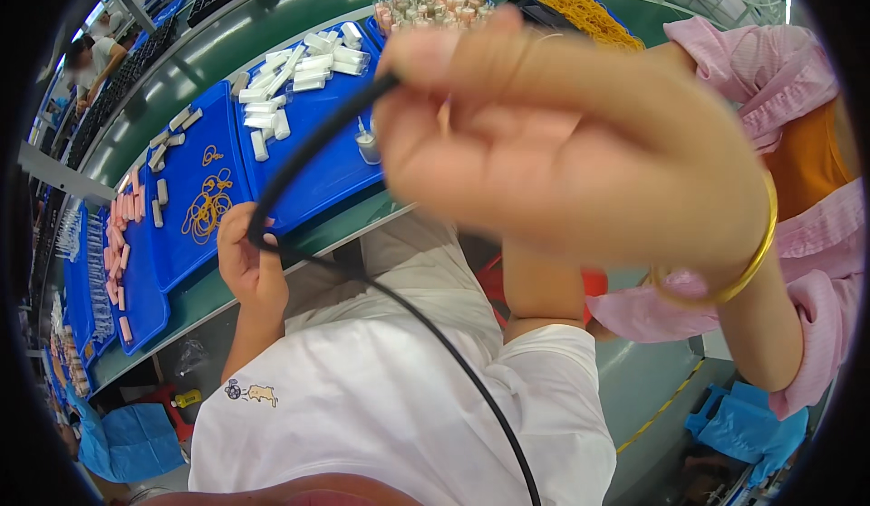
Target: Assembling small plastic components and bundling them with rubber bands on a factory production line.
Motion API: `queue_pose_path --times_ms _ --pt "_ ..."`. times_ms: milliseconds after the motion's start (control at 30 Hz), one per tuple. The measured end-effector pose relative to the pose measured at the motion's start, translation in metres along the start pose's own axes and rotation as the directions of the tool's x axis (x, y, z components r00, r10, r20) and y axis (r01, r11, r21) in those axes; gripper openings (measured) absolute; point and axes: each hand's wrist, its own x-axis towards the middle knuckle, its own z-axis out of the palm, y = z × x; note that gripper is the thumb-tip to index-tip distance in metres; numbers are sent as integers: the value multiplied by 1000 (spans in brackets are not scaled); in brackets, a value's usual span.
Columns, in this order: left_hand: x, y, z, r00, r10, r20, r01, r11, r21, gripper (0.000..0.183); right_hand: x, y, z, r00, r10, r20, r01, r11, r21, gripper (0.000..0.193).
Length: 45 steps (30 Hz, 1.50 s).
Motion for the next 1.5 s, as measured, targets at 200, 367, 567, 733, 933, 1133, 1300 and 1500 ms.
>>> queue_pose_path --times_ms 200,367,567,733,933,1133,1300,1500 --pt "-4 -5 -4 998 -15 -65 9 996 -90 23 -45 -34 -66 843 196 -501 -24 944 330 17" --pt "-7 -8 -6 994 72 -81 -79 993 -86 17 -145 -26 -51 704 452 -547 -280 885 371 23" --pt "-5 3 -13 963 251 -97 -251 968 4 21 -226 -33 12 800 595 -79 -508 742 439 27" --pt "-7 14 -47 921 388 38 -389 904 178 16 -187 -41 25 958 194 212 -246 935 256 16" --pt "-16 12 -73 939 344 -13 -328 904 274 21 -118 -56 56 956 -246 161 220 962 161 11" --pt "-24 15 -80 955 294 -47 -265 911 314 29 -59 -50 69 915 -404 21 403 906 -129 31" --pt "-25 18 -79 966 253 -55 -220 914 341 28 -14 -47 64 992 26 125 30 902 -430 39" --pt "-18 19 -70 970 242 -11 -223 909 351 30 -7 -36 64 877 297 377 -150 916 -372 18"
